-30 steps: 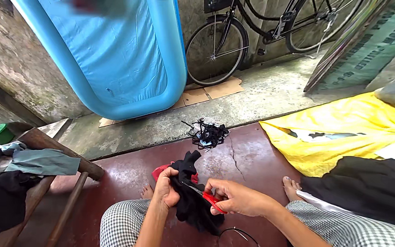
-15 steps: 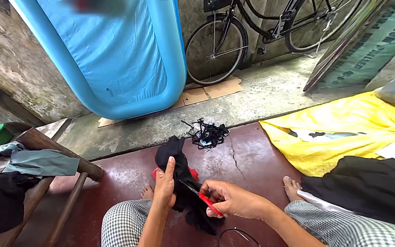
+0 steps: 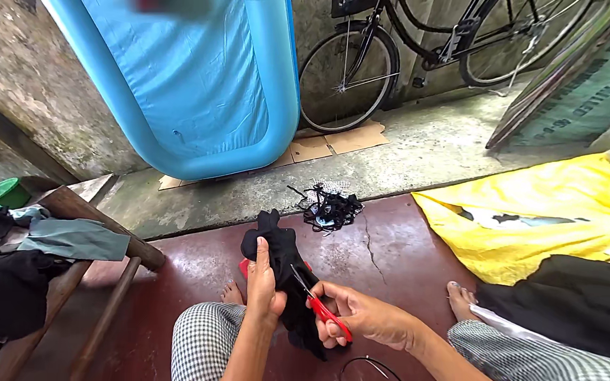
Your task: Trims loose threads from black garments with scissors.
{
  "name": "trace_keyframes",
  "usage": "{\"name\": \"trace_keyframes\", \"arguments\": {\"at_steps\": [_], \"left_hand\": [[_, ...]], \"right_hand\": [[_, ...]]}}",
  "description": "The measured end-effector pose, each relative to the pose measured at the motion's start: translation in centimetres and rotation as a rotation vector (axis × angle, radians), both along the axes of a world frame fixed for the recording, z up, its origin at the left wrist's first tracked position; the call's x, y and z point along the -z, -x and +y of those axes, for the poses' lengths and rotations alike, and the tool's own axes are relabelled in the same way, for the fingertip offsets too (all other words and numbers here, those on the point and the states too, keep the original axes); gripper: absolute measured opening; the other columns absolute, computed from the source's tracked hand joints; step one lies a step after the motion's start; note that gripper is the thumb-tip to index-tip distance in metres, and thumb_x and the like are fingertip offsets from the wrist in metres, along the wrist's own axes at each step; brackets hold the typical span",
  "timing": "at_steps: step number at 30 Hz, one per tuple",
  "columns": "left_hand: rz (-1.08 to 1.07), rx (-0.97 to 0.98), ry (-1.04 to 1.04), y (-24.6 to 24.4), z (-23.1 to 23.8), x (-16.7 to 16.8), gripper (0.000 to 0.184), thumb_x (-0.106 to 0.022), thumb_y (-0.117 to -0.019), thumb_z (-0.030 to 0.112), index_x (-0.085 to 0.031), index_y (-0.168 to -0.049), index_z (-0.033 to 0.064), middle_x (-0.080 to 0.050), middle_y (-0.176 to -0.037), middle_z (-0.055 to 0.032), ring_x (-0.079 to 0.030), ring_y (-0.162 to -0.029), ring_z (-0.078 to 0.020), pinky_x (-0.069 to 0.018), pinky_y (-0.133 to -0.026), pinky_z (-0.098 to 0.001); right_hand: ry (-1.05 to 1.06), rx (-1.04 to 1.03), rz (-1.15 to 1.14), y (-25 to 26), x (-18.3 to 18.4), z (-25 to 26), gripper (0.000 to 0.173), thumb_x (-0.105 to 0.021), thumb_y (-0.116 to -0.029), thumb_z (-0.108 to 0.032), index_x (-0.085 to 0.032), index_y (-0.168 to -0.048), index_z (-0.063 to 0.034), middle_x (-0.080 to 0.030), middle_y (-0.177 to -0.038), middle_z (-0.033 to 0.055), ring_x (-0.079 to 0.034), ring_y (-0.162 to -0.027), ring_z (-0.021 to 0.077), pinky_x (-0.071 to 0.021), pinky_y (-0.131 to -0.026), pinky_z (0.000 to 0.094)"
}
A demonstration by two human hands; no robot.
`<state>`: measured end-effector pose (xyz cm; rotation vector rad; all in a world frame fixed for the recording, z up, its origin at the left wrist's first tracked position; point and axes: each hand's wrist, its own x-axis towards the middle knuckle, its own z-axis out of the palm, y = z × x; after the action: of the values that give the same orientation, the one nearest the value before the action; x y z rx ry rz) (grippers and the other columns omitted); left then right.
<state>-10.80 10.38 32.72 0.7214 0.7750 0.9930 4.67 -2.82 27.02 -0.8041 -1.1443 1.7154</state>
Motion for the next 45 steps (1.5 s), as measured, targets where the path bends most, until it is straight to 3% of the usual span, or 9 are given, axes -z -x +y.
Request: {"name": "trace_keyframes", "arguments": {"at_steps": [7, 12, 19, 28, 34, 45], "left_hand": [[0.027, 0.022, 0.01, -0.2, -0.3, 0.1, 0.048, -0.047, -0.1059, 0.045, -0.057, -0.136, 0.0084, -0.069, -0.12, -0.0151, -0.068, -0.109, -0.0262, -0.0571, -0.095, -0.0493], [0.029, -0.004, 0.017, -0.3, 0.1, 0.0, 0.05, -0.045, -0.1059, 0.048, -0.058, -0.135, 0.0091, -0.069, -0.12, -0.0142, -0.068, -0.11, -0.0257, -0.0566, -0.095, -0.0493], [0.064, -0.102, -0.068, -0.7, 0.0, -0.1, 0.045, -0.048, -0.1061, 0.043, -0.058, -0.133, 0.0091, -0.069, -0.114, -0.0142, -0.069, -0.102, -0.0248, -0.0589, -0.089, -0.0473], [0.026, -0.169, -0.096, -0.9, -0.1, -0.3, 0.043, -0.05, -0.106, 0.042, -0.059, -0.132, 0.0097, -0.069, -0.116, -0.0131, -0.069, -0.105, -0.024, -0.058, -0.091, -0.0473], [0.05, -0.169, -0.11, -0.8, 0.0, 0.1, 0.043, -0.049, -0.1062, 0.041, -0.059, -0.133, 0.0085, -0.069, -0.117, -0.0146, -0.069, -0.108, -0.0256, -0.0575, -0.094, -0.0486], [0.092, -0.093, -0.083, -0.5, 0.1, -0.2, 0.046, -0.049, -0.1057, 0.044, -0.062, -0.127, 0.0054, -0.071, -0.111, -0.0154, -0.07, -0.102, -0.0252, -0.059, -0.09, -0.047]], "right_hand": [[-0.02, 0.062, -0.073, 0.1, -0.7, 0.1, 0.049, -0.078, -0.0887, -0.018, -0.051, -0.13, -0.012, -0.069, -0.09, 0.0092, -0.07, -0.081, 0.0182, -0.0595, -0.076, 0.0343], [-0.018, 0.104, -0.044, 0.3, -0.7, 0.1, 0.051, -0.08, -0.0877, -0.021, -0.052, -0.13, -0.0123, -0.07, -0.092, 0.0096, -0.071, -0.083, 0.0196, -0.0601, -0.078, 0.0358], [-0.035, 0.168, 0.012, 1.2, -0.1, 0.1, 0.05, -0.078, -0.0879, -0.018, -0.051, -0.13, -0.0125, -0.071, -0.094, 0.0106, -0.071, -0.084, 0.0209, -0.0599, -0.078, 0.0364], [-0.023, 0.241, 0.025, 2.0, 0.5, 0.5, 0.054, -0.081, -0.0865, -0.02, -0.052, -0.131, -0.0109, -0.07, -0.093, 0.0113, -0.07, -0.084, 0.0215, -0.0597, -0.079, 0.038], [-0.025, 0.204, -0.012, 1.5, 0.0, 0.6, 0.055, -0.081, -0.0867, -0.023, -0.051, -0.132, -0.0114, -0.07, -0.094, 0.0113, -0.071, -0.084, 0.0218, -0.0598, -0.078, 0.0374], [-0.028, 0.083, 0.005, 0.0, -0.4, 0.3, 0.05, -0.078, -0.089, -0.021, -0.052, -0.131, -0.0136, -0.071, -0.095, 0.0108, -0.071, -0.086, 0.0214, -0.06, -0.08, 0.0373]]}}
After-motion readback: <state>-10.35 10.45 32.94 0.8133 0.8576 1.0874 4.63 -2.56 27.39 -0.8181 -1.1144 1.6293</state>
